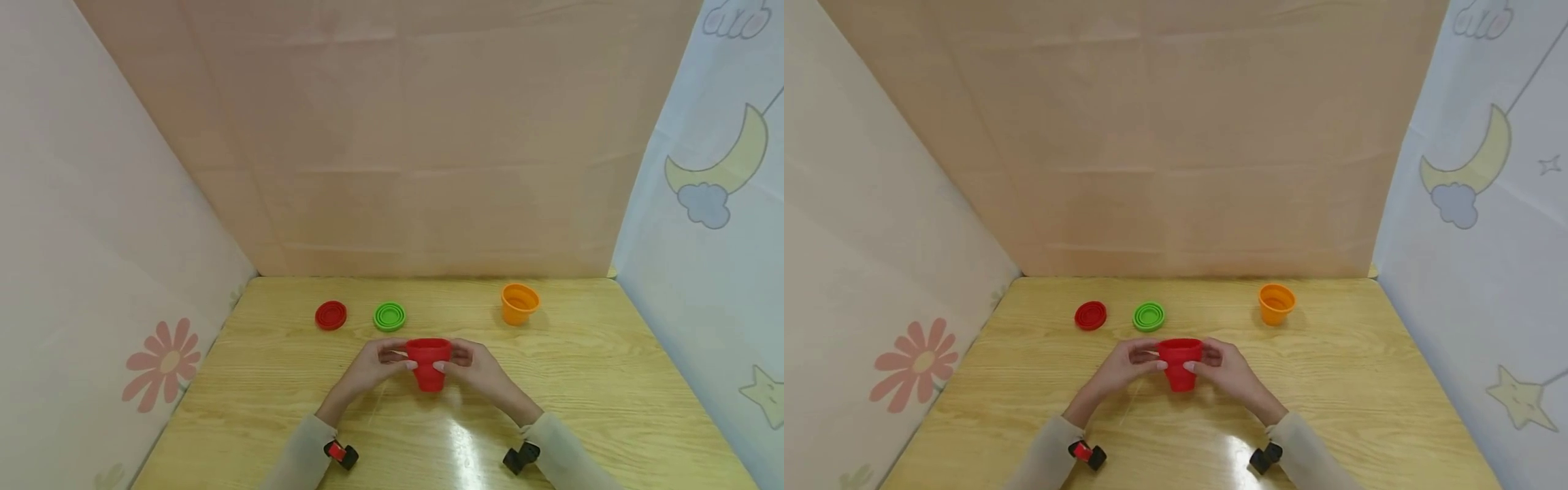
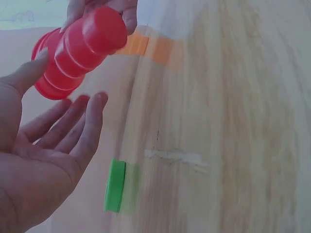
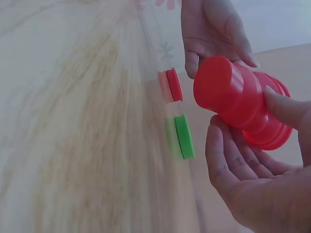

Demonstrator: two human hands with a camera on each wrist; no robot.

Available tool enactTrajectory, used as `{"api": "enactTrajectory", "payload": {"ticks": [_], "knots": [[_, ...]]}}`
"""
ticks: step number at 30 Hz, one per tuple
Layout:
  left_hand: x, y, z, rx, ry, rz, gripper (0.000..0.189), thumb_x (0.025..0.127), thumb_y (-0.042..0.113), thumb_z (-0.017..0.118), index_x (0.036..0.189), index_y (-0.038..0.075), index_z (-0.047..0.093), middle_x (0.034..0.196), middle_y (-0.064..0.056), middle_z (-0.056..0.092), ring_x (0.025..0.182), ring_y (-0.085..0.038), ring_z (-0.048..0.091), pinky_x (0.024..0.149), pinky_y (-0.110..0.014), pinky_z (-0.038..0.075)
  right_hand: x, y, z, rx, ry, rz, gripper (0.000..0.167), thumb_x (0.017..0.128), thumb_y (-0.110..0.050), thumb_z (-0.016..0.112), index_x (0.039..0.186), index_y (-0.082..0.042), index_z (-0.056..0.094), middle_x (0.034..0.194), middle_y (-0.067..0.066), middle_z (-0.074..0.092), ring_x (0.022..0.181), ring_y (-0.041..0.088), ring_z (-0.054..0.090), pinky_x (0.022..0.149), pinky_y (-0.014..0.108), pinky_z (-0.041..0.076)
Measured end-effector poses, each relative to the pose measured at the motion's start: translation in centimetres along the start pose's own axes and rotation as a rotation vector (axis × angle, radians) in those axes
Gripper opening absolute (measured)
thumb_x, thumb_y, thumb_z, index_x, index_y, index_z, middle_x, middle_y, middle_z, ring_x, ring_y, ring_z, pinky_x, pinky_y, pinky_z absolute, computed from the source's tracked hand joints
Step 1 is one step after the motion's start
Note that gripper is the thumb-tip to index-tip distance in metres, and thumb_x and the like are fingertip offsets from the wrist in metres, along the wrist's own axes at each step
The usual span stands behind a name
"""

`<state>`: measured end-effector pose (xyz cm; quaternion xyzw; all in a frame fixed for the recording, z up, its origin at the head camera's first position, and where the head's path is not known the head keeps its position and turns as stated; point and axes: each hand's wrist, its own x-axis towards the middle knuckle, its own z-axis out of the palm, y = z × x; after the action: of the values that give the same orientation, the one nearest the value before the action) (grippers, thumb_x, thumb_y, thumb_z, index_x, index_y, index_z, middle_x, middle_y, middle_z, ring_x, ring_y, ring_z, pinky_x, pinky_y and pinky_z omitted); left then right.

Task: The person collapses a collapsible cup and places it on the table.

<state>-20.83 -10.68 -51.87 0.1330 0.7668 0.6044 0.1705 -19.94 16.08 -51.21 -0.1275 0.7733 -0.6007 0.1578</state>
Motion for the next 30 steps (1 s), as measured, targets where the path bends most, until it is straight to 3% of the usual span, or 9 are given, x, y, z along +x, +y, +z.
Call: {"api": "enactTrajectory", "payload": {"ticks": [7,12,19,25,27,30], "knots": [[0.0,-0.1,0.3,0.014,0.015,0.064,0.057,0.095,0.030,0.080,0.143,0.005,0.063,0.142,-0.010,0.068,0.126,-0.032,0.069,0.102,-0.036,0.061,-0.2,0.2,-0.3,0.116,-0.023,0.130,0.054,0.096,-0.029,0.077,0.133,0.008,0.063,0.123,0.017,0.075,0.106,0.020,0.073,0.092,0.029,0.062],[0.4,-0.3,0.6,-0.009,0.006,0.101,0.043,0.093,0.024,0.082,0.132,0.010,0.071,0.133,-0.010,0.073,0.119,-0.028,0.073,0.098,-0.028,0.062,-0.6,0.1,-0.3,0.265,-0.098,0.178,0.061,0.101,-0.026,0.072,0.141,0.015,0.052,0.124,0.015,0.075,0.104,0.018,0.075,0.095,0.037,0.064],[0.3,-0.5,0.9,0.025,0.003,0.114,0.027,0.096,0.023,0.079,0.119,0.010,0.073,0.116,-0.013,0.078,0.104,-0.012,0.074,0.090,-0.022,0.061,-0.7,0.5,-0.4,0.432,-0.248,0.213,0.054,0.108,-0.027,0.061,0.143,0.013,0.052,0.120,0.005,0.076,0.105,0.021,0.076,0.096,0.039,0.064],[0.2,-0.5,1.0,-0.045,-0.055,0.102,0.027,0.099,0.022,0.074,0.122,0.009,0.069,0.117,-0.018,0.078,0.102,-0.008,0.076,0.096,-0.035,0.063,-0.6,0.8,-0.9,0.400,-0.187,0.200,0.059,0.109,-0.033,0.058,0.148,0.010,0.050,0.132,0.005,0.073,0.116,0.016,0.073,0.101,0.032,0.061],[0.2,-0.6,1.1,-0.098,-0.072,0.099,0.030,0.101,0.022,0.072,0.125,0.006,0.067,0.117,-0.018,0.078,0.102,-0.009,0.077,0.098,-0.040,0.063,-0.5,0.9,-0.9,0.408,-0.155,0.182,0.056,0.109,-0.032,0.057,0.147,0.009,0.052,0.129,0.002,0.074,0.115,0.013,0.072,0.101,0.029,0.061],[0.2,-0.7,1.4,-0.182,-0.090,0.081,0.032,0.103,0.021,0.070,0.129,0.004,0.064,0.113,-0.012,0.080,0.102,-0.010,0.077,0.100,-0.038,0.062,-0.5,1.1,-0.9,0.445,-0.124,0.155,0.043,0.111,-0.026,0.055,0.140,0.005,0.060,0.118,-0.004,0.076,0.109,0.011,0.073,0.097,0.028,0.061]]}}
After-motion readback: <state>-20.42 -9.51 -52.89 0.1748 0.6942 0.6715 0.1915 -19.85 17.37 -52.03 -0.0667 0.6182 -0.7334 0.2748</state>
